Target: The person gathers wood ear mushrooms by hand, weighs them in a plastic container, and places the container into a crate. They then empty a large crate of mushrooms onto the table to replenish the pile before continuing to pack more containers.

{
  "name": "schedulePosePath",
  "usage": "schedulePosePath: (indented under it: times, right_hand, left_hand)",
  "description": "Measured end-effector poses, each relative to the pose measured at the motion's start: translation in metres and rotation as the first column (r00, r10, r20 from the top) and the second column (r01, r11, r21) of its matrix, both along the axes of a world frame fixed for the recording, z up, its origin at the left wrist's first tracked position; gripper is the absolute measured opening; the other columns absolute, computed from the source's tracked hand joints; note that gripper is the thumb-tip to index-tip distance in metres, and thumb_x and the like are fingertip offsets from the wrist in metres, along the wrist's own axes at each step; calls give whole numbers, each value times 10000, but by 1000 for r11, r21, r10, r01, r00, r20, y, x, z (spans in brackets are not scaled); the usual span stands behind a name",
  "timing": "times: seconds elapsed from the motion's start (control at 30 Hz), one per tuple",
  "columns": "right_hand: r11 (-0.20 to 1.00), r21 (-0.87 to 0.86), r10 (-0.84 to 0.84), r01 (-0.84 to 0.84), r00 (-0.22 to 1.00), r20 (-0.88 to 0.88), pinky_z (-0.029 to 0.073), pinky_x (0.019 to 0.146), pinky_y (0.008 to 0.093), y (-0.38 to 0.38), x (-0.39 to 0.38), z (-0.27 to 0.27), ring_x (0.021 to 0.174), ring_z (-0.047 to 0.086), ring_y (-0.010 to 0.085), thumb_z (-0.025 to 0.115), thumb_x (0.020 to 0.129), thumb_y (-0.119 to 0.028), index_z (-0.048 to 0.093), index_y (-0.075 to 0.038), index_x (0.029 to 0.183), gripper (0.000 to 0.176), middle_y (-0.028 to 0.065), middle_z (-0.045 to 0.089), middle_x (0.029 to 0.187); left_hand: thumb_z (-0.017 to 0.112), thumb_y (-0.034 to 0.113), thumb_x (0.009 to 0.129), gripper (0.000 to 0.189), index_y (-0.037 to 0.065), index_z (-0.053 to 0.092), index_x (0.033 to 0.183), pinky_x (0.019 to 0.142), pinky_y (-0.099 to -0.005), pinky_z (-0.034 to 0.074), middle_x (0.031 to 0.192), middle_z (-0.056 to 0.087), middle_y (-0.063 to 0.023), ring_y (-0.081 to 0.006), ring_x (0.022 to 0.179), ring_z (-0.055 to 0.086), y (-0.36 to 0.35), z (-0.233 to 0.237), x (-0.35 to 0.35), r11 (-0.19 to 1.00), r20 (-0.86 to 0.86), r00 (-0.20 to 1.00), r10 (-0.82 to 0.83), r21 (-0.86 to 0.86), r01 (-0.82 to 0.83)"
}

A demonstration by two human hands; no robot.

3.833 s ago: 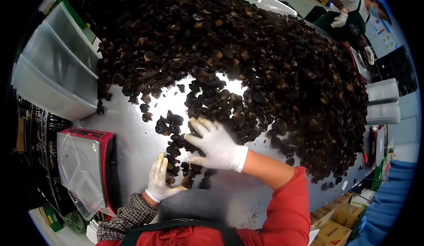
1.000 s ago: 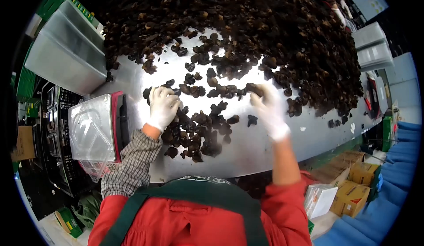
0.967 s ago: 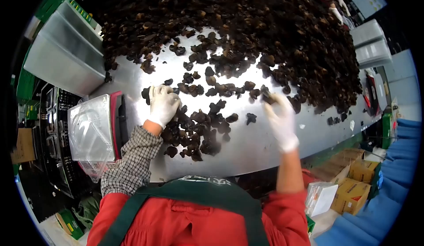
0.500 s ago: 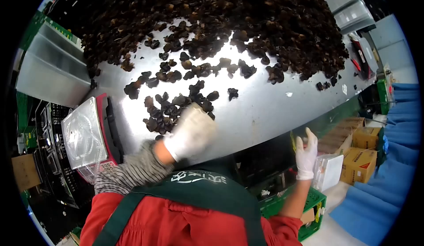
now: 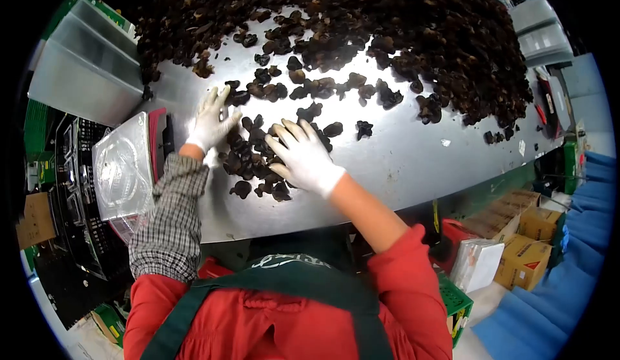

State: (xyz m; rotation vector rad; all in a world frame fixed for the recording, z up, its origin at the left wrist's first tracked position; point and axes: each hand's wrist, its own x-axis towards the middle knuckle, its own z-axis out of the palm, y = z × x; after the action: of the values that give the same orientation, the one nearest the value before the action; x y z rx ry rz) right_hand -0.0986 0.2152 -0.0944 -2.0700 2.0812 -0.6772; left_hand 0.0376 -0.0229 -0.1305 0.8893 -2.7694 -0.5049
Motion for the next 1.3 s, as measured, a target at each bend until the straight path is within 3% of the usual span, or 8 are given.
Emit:
schedulePosePath:
  times: [0.33, 0.6, 0.73, 0.8, 0.87, 1.0, 1.1, 1.3]
  right_hand:
    - [968, -198, -137, 152, 987, 89, 454, 837, 400, 21, -29, 20, 965, 575, 291, 681, 767, -126, 654, -72, 983, 224, 105, 631, 1027]
    - [972, 104, -178, 213, 945, -274, 409, 843, 403, -63, -42, -27, 891, 581, 262, 609, 794, -225, 647, -136, 805, 97, 60, 627, 827]
    - [910, -185, -288, 371, 887, 361, 441, 837, 389, -22, -64, 14, 895, 586, 269, 624, 799, -111, 661, -61, 858, 85, 96, 642, 864]
    - [855, -28, -431, 519, 738, 520, 449, 813, 354, 42, -79, 49, 872, 580, 263, 641, 789, -79, 651, -29, 871, 97, 100, 626, 855]
    - [741, 151, -618, 654, 577, 534, 461, 806, 374, 123, -92, 67, 874, 581, 283, 651, 788, -52, 651, -19, 911, 128, 120, 620, 879]
    - [613, 189, -722, 767, 642, -258, 458, 900, 424, 249, -105, 44, 1005, 563, 346, 728, 742, -125, 662, -26, 967, 254, 171, 600, 1047]
    - [740, 152, -669, 656, 741, 58, 405, 991, 427, 200, -81, 36, 1158, 493, 379, 746, 748, -184, 588, -21, 1184, 492, 216, 538, 1229]
    - [913, 3, -407, 408, 911, 70, 373, 1017, 463, 106, -77, 0, 1203, 434, 421, 752, 743, -282, 500, -12, 1277, 649, 239, 462, 1313]
  left_hand:
    - [761, 242, 741, 688, 54, 482, 1341, 1074, -457, 318, 1419, 376, -228, -387, 1294, 366, 104, 19, 78, 992, -372, 928, 35, 123, 11]
    - [734, 295, 789, 664, 27, 470, 1336, 1027, -457, 364, 1415, 385, -236, -375, 1234, 435, 100, 31, 102, 991, -421, 898, 127, 7, -137]
    - [788, 356, 715, 855, 35, 383, 1397, 1040, -476, 338, 1445, 334, -253, -396, 1251, 412, 117, 23, 111, 994, -380, 919, 110, 40, -103]
    - [842, 413, 611, 1090, 38, 260, 1454, 1078, -492, 284, 1470, 251, -283, -424, 1324, 316, 120, 19, 121, 998, -271, 961, 61, 39, -53]
    - [859, 433, 571, 1183, 36, 204, 1472, 1096, -501, 253, 1477, 208, -302, -436, 1360, 257, 122, 18, 126, 999, -223, 975, 10, 43, 0]
    - [874, 494, 497, 1351, 12, 89, 1485, 1134, -508, 164, 1491, 101, -333, -442, 1406, 129, 114, 5, 123, 999, -55, 998, 2, 45, 1]
    - [882, 527, 438, 1426, 6, 65, 1485, 1146, -510, 138, 1498, 65, -328, -447, 1408, 106, 93, 1, 97, 1000, -65, 998, 14, 17, -13]
    - [899, 499, 397, 1456, 56, 55, 1497, 1140, -502, 200, 1509, 99, -286, -431, 1401, 152, 73, 12, 70, 986, -59, 988, -146, 72, 150]
